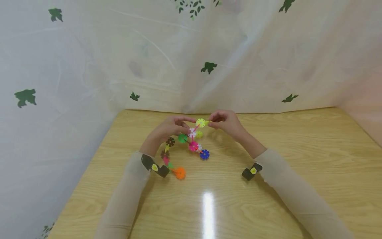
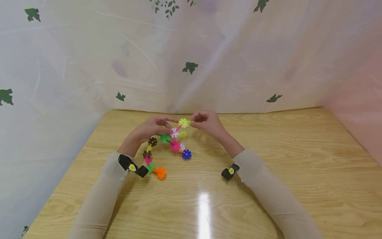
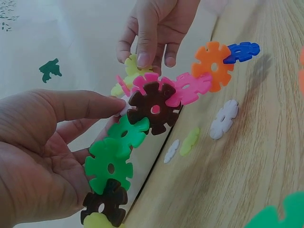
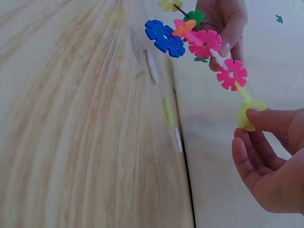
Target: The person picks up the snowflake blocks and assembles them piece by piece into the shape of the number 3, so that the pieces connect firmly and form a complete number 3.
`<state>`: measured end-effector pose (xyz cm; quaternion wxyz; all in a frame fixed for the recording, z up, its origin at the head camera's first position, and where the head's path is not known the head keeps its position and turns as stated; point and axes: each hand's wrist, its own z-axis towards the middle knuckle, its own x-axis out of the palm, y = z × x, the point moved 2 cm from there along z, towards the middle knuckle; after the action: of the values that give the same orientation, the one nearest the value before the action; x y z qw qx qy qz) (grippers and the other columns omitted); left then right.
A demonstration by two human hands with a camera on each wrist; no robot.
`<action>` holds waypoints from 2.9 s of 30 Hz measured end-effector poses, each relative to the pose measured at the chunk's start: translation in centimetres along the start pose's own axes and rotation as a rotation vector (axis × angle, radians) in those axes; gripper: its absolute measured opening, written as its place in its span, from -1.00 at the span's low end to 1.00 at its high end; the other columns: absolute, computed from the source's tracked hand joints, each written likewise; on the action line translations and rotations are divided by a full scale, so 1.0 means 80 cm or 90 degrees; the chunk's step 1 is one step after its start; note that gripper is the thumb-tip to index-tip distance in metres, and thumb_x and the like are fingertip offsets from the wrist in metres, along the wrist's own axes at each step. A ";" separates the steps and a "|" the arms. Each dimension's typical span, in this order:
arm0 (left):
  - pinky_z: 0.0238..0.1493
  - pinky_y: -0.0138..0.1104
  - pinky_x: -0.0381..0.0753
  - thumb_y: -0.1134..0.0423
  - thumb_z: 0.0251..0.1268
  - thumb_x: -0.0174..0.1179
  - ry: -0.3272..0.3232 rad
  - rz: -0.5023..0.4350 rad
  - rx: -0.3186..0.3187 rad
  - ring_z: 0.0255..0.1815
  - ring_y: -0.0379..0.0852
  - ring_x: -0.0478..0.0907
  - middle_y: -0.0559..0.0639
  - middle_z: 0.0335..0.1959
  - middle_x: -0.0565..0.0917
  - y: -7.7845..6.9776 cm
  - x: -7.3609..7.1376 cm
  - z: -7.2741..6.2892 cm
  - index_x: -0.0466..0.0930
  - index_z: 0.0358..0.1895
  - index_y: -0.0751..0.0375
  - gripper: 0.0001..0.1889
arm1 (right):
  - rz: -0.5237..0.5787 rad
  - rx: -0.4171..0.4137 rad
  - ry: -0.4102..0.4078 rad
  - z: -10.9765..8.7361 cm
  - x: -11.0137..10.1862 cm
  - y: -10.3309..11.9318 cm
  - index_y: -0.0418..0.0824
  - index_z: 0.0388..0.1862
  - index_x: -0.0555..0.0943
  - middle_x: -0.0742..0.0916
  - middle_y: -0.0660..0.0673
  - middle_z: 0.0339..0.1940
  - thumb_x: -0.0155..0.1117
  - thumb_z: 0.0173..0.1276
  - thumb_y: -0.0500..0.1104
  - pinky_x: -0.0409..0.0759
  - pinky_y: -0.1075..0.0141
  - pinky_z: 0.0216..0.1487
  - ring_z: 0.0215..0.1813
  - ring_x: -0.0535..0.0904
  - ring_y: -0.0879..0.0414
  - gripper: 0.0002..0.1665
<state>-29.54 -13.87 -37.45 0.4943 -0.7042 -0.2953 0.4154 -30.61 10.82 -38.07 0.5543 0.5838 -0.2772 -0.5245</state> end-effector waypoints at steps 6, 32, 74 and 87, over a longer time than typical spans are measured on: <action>-0.26 -0.36 0.64 0.38 0.36 0.27 -0.005 0.011 -0.002 -0.28 -0.12 0.63 -0.06 -0.29 0.69 0.001 0.001 -0.002 0.61 0.30 0.12 -0.56 | 0.004 -0.011 0.004 -0.002 0.000 0.001 -0.43 -0.12 0.70 0.74 -0.21 -0.23 0.44 0.33 -0.32 0.74 0.31 -0.19 -0.24 0.67 0.15 -0.79; -0.30 -0.40 0.64 0.46 0.31 0.26 -0.005 0.002 0.039 -0.39 -0.21 0.58 -0.15 -0.44 0.67 0.000 0.003 0.001 0.58 0.28 0.33 -0.55 | 0.026 -0.049 -0.016 -0.001 -0.003 0.002 -0.46 -0.23 0.73 0.78 -0.08 -0.38 0.46 0.29 -0.35 0.75 0.31 -0.25 -0.35 0.69 0.12 -0.84; 0.06 -0.11 0.76 0.45 0.28 0.35 -0.088 -0.083 0.050 -0.33 -0.16 0.74 0.00 -0.28 0.81 -0.007 0.016 0.006 0.70 0.02 0.45 -0.73 | -0.023 -0.095 0.023 -0.004 0.008 0.014 -0.42 -0.31 0.75 0.78 -0.05 -0.43 0.49 0.25 -0.36 0.69 0.35 -0.38 -0.38 0.66 0.17 -0.89; 0.07 -0.02 0.75 0.50 0.25 0.34 -0.092 -0.080 0.080 -0.37 -0.16 0.74 -0.02 -0.32 0.82 -0.010 0.017 0.005 0.70 -0.01 0.50 -0.75 | -0.040 -0.116 0.014 -0.009 0.011 0.020 -0.41 -0.31 0.76 0.79 -0.13 -0.40 0.50 0.25 -0.32 0.66 0.40 -0.41 -0.40 0.65 0.19 -0.87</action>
<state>-29.24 -12.33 -37.17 0.5401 -0.6200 -0.3468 0.4513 -29.27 9.89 -36.92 0.5914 0.5452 -0.2037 -0.5581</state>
